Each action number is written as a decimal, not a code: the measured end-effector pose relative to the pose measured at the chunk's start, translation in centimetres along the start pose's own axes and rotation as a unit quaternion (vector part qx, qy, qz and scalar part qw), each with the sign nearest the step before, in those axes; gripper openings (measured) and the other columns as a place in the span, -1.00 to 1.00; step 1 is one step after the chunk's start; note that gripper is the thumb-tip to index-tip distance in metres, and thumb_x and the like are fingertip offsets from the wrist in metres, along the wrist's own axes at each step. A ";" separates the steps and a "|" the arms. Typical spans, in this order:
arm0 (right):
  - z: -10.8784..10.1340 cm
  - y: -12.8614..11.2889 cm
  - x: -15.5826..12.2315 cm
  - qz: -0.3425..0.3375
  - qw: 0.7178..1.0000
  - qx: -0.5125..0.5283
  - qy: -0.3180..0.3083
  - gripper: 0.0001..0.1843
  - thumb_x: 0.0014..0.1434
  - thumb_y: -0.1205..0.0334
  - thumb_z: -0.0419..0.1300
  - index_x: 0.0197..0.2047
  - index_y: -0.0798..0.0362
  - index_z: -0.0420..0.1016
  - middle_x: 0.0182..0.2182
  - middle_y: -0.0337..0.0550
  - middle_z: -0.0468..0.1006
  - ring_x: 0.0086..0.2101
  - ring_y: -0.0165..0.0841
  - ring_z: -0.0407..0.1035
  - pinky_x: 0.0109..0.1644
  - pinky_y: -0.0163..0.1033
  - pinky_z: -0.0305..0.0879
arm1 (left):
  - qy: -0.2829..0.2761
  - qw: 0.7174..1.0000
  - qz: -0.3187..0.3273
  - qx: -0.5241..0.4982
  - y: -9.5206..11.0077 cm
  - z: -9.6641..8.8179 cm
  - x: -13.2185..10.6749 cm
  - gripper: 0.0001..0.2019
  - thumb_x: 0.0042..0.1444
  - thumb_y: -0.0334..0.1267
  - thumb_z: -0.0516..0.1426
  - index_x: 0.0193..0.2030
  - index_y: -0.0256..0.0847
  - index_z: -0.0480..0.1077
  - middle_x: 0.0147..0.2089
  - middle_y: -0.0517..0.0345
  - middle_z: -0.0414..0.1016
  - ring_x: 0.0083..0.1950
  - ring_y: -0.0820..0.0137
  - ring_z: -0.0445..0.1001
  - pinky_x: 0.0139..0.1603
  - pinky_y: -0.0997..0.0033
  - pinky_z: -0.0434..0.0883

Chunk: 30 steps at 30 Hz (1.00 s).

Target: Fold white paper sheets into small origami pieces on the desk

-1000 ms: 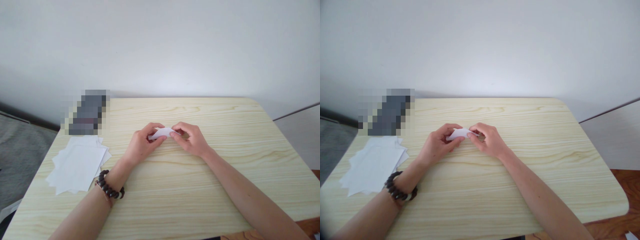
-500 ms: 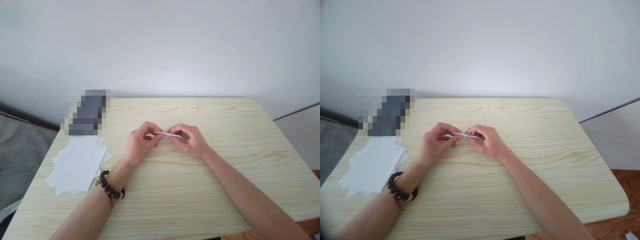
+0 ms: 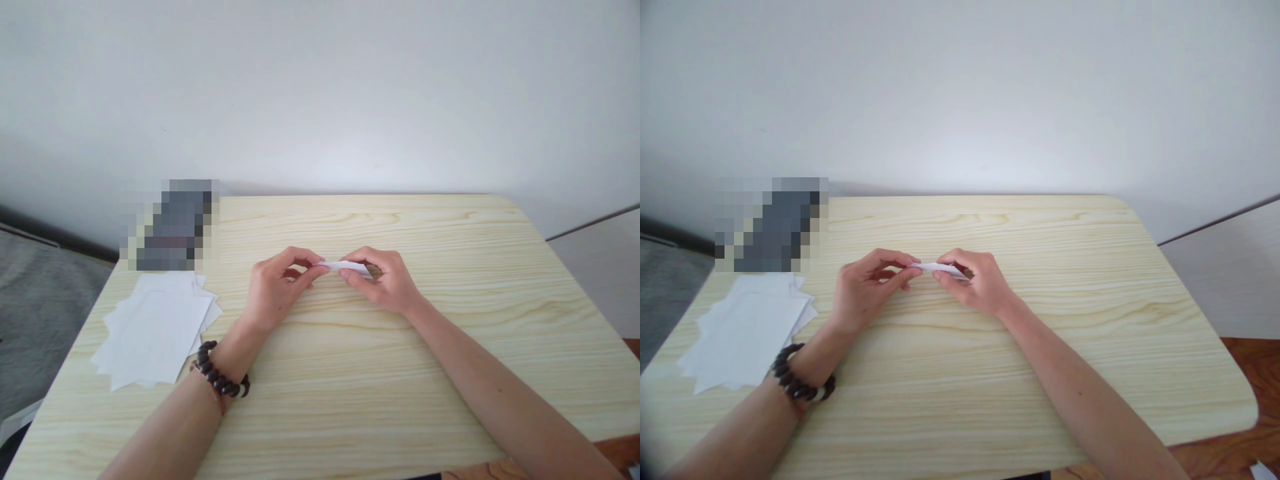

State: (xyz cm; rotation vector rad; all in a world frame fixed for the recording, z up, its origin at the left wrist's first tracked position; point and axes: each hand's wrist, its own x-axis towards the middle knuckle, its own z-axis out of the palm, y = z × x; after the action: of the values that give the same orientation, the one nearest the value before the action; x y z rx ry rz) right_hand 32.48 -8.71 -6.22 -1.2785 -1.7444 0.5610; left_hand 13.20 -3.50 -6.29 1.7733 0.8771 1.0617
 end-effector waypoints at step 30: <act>0.1 -0.1 0.0 0.030 0.999 -0.011 0.032 -0.87 0.10 0.17 0.26 -0.41 0.04 0.46 -0.59 -0.30 0.47 -0.58 -0.49 0.27 -0.50 -0.37 0.16 | 0.032 0.998 -0.022 0.042 0.6 0.1 -0.1 -0.86 0.03 -0.21 0.29 -0.39 -0.22 0.48 -0.35 0.19 0.61 -0.51 0.52 0.49 -0.47 0.57 0.46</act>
State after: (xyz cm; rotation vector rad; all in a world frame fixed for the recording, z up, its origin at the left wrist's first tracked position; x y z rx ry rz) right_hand 32.37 -8.74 -6.17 -1.3540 -1.6696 0.5304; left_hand 13.32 -3.82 -5.78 1.7884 1.0094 1.0727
